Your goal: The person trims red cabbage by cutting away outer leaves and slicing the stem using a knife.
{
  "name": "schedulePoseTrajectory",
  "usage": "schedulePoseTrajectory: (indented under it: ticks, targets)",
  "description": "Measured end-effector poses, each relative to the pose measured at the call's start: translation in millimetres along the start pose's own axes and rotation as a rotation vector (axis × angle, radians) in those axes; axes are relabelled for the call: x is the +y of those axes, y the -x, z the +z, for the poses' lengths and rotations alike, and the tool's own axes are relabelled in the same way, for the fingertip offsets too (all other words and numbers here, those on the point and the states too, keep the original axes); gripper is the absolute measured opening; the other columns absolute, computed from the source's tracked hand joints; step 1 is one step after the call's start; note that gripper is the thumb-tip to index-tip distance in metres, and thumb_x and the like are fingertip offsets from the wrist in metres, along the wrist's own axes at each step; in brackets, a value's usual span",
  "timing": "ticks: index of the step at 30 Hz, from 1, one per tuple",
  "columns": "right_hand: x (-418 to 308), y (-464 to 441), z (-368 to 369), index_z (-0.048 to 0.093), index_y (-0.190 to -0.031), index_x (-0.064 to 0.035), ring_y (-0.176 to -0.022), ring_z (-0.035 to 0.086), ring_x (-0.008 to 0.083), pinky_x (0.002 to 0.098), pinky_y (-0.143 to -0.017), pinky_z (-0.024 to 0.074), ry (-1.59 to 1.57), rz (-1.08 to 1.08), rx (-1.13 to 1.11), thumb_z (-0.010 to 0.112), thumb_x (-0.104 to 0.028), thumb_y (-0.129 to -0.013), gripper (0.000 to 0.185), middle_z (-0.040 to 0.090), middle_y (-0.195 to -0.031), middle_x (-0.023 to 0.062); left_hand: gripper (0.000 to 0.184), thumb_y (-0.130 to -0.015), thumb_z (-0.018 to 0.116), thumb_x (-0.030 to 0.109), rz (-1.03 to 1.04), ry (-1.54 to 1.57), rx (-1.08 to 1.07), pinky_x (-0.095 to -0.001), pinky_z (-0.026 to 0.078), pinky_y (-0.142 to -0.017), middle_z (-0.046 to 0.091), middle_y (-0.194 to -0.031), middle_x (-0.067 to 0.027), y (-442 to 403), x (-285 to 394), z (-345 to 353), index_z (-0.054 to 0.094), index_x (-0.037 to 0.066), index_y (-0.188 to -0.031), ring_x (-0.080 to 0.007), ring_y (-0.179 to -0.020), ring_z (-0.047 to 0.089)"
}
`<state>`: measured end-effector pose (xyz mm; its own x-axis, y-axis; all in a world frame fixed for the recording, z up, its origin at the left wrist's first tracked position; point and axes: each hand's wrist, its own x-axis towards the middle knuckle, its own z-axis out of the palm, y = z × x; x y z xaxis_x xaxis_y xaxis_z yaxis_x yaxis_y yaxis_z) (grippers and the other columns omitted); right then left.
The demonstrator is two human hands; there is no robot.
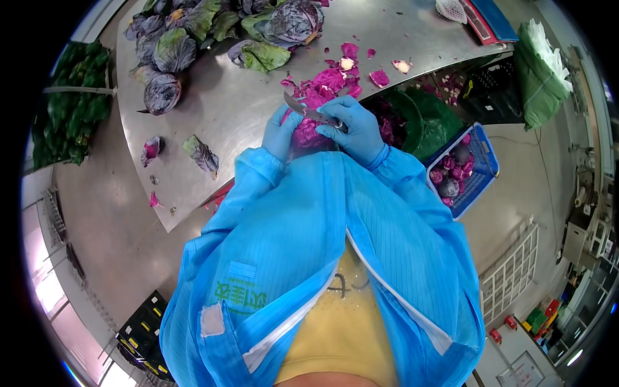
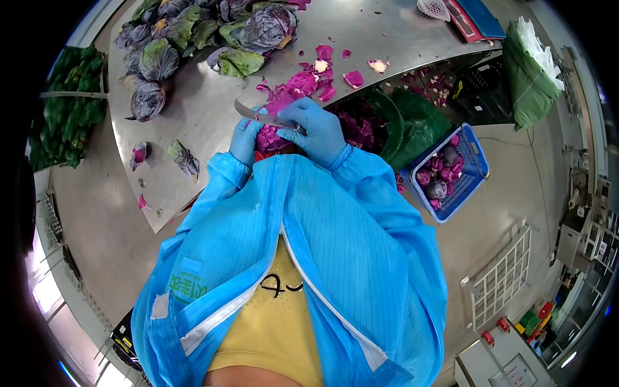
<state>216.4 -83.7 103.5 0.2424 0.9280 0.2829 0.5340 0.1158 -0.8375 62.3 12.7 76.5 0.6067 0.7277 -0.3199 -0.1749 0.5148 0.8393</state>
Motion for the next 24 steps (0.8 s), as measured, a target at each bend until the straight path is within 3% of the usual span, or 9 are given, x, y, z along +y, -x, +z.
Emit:
schedulePoseTrajectory:
  ticks: [9, 22, 24]
  targets:
    - [13, -10, -13, 0.06, -0.097, -0.0042, -0.077, 0.053, 0.0178, 0.0303, -0.07, 0.0449, -0.166, 0.093, -0.193, 0.076, -0.021, -0.072, 0.034, 0.054, -0.09, 0.0058, 0.034, -0.086, 0.064, 0.015, -0.145, 0.052, -0.073, -0.0293, 0.051, -0.08, 0.062, -0.105, -0.009, -10, 6, 2, 0.055, 0.002, -0.117, -0.0169, -0.093, 0.061]
    - [19, -16, -15, 0.057, -0.095, -0.005, -0.076, 0.051, 0.0193, 0.0311, -0.07, 0.0445, -0.106, 0.132, -0.156, 0.071, -0.021, -0.075, 0.03, 0.052, -0.084, 0.007, 0.036, -0.085, 0.067, 0.02, -0.235, 0.022, -0.046, -0.0308, 0.051, -0.08, 0.063, -0.104, -0.0083, -30, 9, 11, 0.056, 0.003, -0.115, -0.0174, -0.092, 0.062]
    - [19, -15, -14, 0.057, -0.092, -0.0053, -0.077, 0.053, 0.0194, 0.0319, -0.071, 0.0447, -0.204, 0.214, -0.125, 0.071, -0.019, -0.075, 0.026, 0.054, -0.085, 0.0076, 0.037, -0.085, 0.067, 0.02, -0.232, 0.01, -0.056, -0.0308, 0.051, -0.08, 0.063, -0.105, -0.0083, -31, 12, 13, 0.056, 0.003, -0.116, -0.0174, -0.092, 0.062]
